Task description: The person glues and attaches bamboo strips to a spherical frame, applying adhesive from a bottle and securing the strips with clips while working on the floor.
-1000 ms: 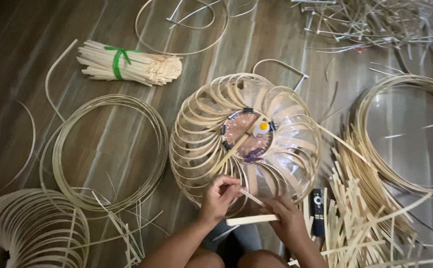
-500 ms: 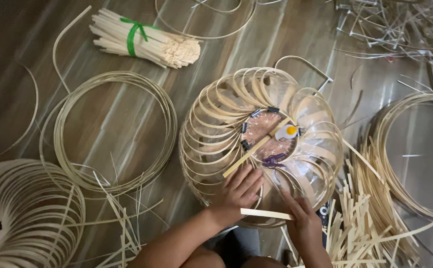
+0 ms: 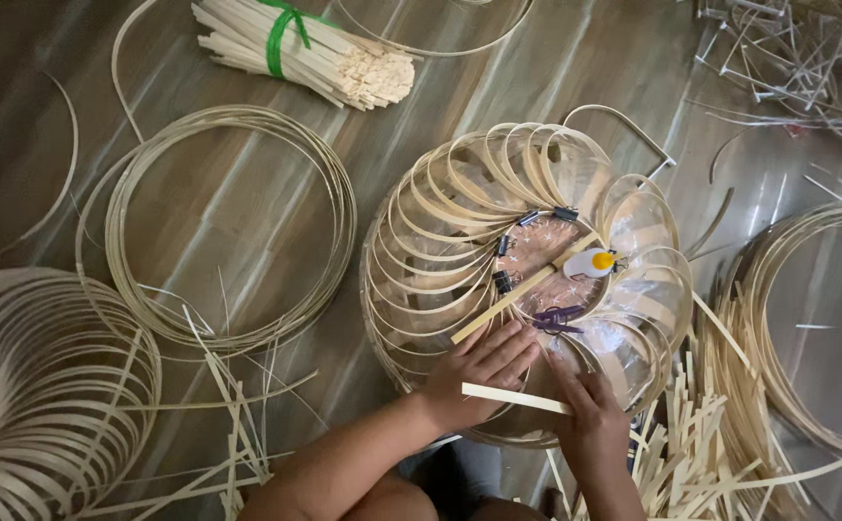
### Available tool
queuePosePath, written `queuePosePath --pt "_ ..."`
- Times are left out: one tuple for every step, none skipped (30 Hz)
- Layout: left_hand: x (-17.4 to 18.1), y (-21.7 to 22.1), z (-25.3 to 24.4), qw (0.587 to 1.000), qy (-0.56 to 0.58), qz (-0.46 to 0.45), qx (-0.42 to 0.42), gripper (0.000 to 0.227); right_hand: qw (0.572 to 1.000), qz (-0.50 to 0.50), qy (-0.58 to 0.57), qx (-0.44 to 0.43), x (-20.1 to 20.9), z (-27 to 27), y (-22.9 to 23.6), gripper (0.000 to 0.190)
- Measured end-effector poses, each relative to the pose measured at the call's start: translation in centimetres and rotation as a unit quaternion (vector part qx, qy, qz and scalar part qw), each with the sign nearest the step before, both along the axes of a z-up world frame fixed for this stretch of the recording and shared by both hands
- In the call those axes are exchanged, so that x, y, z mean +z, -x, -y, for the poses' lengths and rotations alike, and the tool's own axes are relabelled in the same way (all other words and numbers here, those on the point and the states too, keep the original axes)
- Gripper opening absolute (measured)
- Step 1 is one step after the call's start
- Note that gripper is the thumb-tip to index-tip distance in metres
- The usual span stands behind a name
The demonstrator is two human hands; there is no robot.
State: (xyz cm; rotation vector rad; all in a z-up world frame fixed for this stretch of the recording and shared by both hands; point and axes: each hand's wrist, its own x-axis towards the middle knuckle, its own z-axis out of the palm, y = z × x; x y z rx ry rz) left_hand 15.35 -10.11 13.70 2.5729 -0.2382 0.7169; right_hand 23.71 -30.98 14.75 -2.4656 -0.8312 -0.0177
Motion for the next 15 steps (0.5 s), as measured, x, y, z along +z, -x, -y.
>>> queuePosePath --pt "0.06 -0.03 0.04 1.0 0.005 0.003 0.0 0.049 1.0 0.013 0.007 0.001 -0.02 0.02 -0.14 0.071" --pt "0.14 0.01 0.02 1.0 0.01 0.004 0.0 0.049 1.0 0.012 0.01 0.003 -0.07 0.0 -0.2 0.071" --pt "0.21 0.02 -0.01 1.0 0.014 0.006 0.0 0.048 1.0 0.011 0.013 0.005 -0.08 0.01 -0.3 0.072" --pt "0.27 0.0 -0.03 1.0 0.016 0.008 -0.002 0.049 1.0 0.011 0.016 0.007 -0.07 0.06 -0.39 0.073" --pt "0.31 0.0 -0.03 1.0 0.017 0.009 -0.004 0.049 1.0 0.015 0.013 0.008 -0.03 0.12 -0.52 0.069" --pt "0.36 -0.01 -0.02 1.0 0.018 0.011 -0.006 0.05 1.0 0.02 0.01 0.009 0.04 0.21 -0.61 0.066" --pt "0.41 -0.01 0.03 1.0 0.011 0.012 -0.004 0.051 1.0 0.024 0.007 0.01 0.11 0.26 -0.66 0.063" --pt "0.44 -0.05 0.01 1.0 0.004 0.015 -0.001 0.051 1.0 0.022 0.0 0.016 0.15 0.25 -0.7 0.064" --pt "0.46 -0.07 0.01 1.0 -0.004 0.018 0.002 0.052 1.0 0.02 -0.006 0.021 0.19 0.24 -0.68 0.064" --pt "0.47 -0.06 0.09 1.0 -0.001 0.015 0.001 0.052 0.999 0.017 -0.013 0.026 0.24 0.29 -0.66 0.064" --pt "0.47 -0.05 0.18 1.0 0.002 0.012 -0.001 0.053 1.0 0.016 -0.014 0.022 0.27 0.36 -0.64 0.062" --pt "0.45 -0.09 0.13 1.0 0.004 0.009 -0.001 0.053 1.0 0.016 -0.016 0.019 0.22 0.27 -0.67 0.06" --pt "0.42 -0.14 0.08 1.0 0.009 0.016 -0.001 0.052 1.0 0.016 -0.018 0.015 0.14 0.2 -0.75 0.059" --pt "0.37 -0.11 0.07 1.0 0.015 0.022 -0.002 0.052 1.0 0.01 -0.018 0.012 0.02 0.18 -0.71 0.059" --pt "0.3 -0.07 0.05 0.999 0.02 0.027 -0.003 0.051 1.0 0.004 -0.019 0.008 -0.12 0.18 -0.71 0.059"
